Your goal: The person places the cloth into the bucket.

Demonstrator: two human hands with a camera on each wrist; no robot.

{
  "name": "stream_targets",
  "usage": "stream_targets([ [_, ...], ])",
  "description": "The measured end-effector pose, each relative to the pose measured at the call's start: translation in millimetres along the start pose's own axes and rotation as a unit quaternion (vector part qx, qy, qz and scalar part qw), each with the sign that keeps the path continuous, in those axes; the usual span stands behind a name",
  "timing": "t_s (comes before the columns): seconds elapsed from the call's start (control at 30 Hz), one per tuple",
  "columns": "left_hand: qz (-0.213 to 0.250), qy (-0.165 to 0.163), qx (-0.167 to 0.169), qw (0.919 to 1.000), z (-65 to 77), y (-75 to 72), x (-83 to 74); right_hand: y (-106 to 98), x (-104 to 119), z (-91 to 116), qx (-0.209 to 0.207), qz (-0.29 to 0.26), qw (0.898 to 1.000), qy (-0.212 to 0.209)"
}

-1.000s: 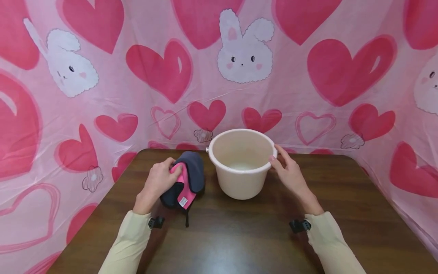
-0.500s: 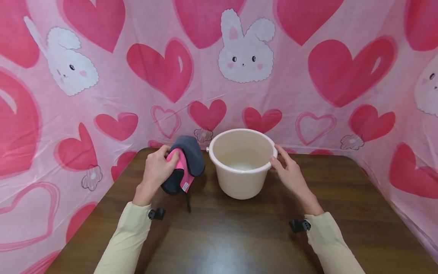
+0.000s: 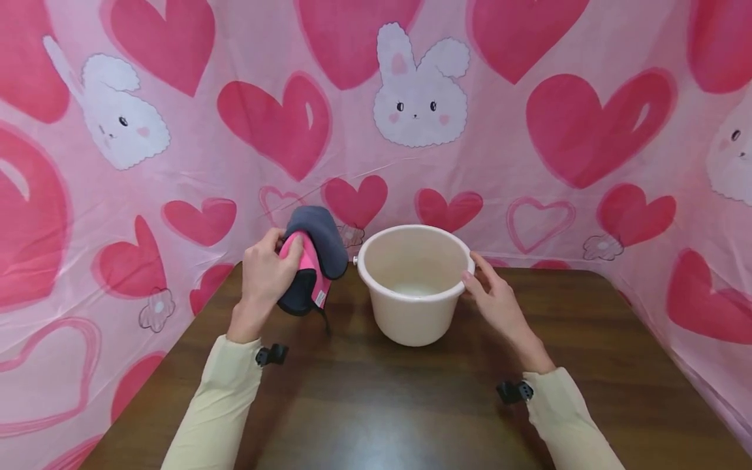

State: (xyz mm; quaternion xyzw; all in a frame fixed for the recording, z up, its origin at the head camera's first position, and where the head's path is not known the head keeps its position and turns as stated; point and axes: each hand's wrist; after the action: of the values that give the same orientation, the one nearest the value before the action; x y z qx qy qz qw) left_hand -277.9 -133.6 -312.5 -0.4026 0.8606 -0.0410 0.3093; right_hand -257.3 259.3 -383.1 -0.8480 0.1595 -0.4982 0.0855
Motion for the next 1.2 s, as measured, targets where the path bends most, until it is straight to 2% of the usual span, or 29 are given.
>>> stream_targets([
  [0.2, 0.032, 0.013, -0.034, 0.9988, -11.7, -4.0, -19.2, 4, 2, -2, 0.007, -0.024, 1.000, -0.005],
  [0.37, 0.070, 0.004, -0.051, 0.9962, -20.5, -3.1, -36.4, 3, 2, -4, 0.008, -0.030, 0.999, -0.010],
  [0.6, 0.098, -0.008, -0.048, 0.9940, -28.2, 7.1, -66.8, 1, 0, -2, 0.010, -0.010, 1.000, -0.004],
  [0.77, 0.124, 0.004, -0.048, 0.9911, -35.7, 14.9, -90.3, 1, 0, -2, 0.014, 0.004, 1.000, -0.001],
  [0.9, 0.147, 0.017, -0.034, 0.9884, -34.7, 24.4, -105.0, 0, 1, -2, 0.021, 0.006, 1.000, 0.005],
  [1.0, 0.159, 0.019, -0.017, 0.9869, -28.8, 36.7, -111.3, -4, 1, -1, 0.021, 0.011, 1.000, 0.008],
  [1.1, 0.157, 0.018, 0.004, 0.9874, -21.3, 50.7, -112.3, -7, 1, -1, 0.020, 0.017, 1.000, 0.007],
  [1.2, 0.149, 0.012, 0.043, 0.9878, -13.0, 61.3, -108.8, -8, 2, -3, 0.029, 0.022, 0.999, 0.009],
])
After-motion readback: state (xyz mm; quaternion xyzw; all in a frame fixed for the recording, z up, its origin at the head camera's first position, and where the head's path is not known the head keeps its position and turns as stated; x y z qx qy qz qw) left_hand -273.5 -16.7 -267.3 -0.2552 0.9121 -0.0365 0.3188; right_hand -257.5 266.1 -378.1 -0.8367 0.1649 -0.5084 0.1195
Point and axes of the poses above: each hand's wrist, its own z-axis away from the middle knuckle, its own y-axis out of the palm, x = y × z, and after that the axes turned 7 degrees about -x, right-handed
